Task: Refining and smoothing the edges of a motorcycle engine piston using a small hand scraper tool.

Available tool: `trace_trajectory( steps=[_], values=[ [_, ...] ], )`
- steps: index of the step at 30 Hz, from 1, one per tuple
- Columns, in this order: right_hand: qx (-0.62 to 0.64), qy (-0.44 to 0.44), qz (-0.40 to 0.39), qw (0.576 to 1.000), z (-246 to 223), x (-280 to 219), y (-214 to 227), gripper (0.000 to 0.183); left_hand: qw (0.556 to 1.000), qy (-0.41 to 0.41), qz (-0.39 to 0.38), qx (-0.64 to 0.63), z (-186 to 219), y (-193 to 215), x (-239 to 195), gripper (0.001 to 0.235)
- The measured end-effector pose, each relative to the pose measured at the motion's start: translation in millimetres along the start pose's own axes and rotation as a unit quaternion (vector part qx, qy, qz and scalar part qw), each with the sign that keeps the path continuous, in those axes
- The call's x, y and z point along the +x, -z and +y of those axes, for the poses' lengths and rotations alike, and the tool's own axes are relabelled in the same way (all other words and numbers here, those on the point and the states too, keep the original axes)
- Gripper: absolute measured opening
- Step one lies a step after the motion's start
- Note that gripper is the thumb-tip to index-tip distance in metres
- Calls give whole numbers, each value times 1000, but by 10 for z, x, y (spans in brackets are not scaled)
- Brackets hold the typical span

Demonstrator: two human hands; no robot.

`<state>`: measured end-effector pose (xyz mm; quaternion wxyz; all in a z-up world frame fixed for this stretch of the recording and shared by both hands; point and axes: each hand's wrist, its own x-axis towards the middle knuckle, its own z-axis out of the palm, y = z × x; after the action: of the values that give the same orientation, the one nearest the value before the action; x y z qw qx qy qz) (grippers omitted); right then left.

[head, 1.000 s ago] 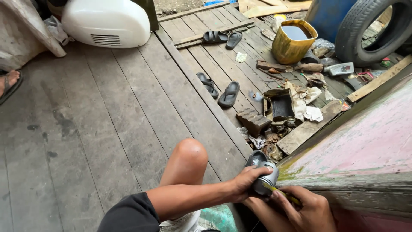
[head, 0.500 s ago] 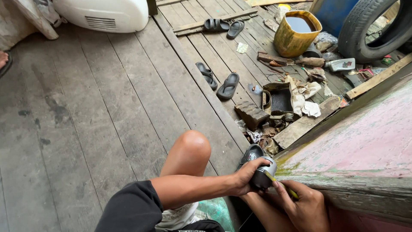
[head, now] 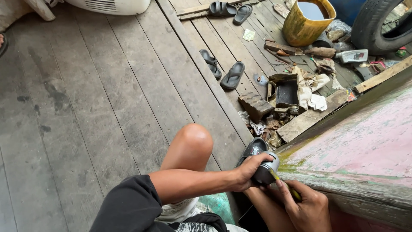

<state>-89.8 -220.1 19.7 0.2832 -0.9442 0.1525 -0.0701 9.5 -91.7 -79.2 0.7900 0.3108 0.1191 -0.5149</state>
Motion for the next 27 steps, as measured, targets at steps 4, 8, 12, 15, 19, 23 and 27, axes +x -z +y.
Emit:
trace_trajectory(
  steps=[4,8,12,15,19,23,27],
  values=[
    [7,8,-9,1000,-24,20,-18,11,1000,-9,4,3,31,-4,7,41],
    [12,23,-12,1000,-96,-8,0,10,1000,-14,6,-14,28,-12,28,39],
    [6,-7,-10,1000,-81,28,-1,10,1000,-23,14,-11,53,-63,2,42],
    [-32,21,20,999,-50,12,-9,11,998,-37,41,-21,61,-57,1,40],
    [-17,34,30,999,74,36,-74,11,999,-32,29,-27,75,-68,-3,39],
    [5,24,9,1000,15,20,-35,12,999,-37,9,-27,84,-84,-24,40],
    [-14,2,2,1000,160,63,-113,12,999,-30,16,-36,68,-68,17,44]
  ],
)
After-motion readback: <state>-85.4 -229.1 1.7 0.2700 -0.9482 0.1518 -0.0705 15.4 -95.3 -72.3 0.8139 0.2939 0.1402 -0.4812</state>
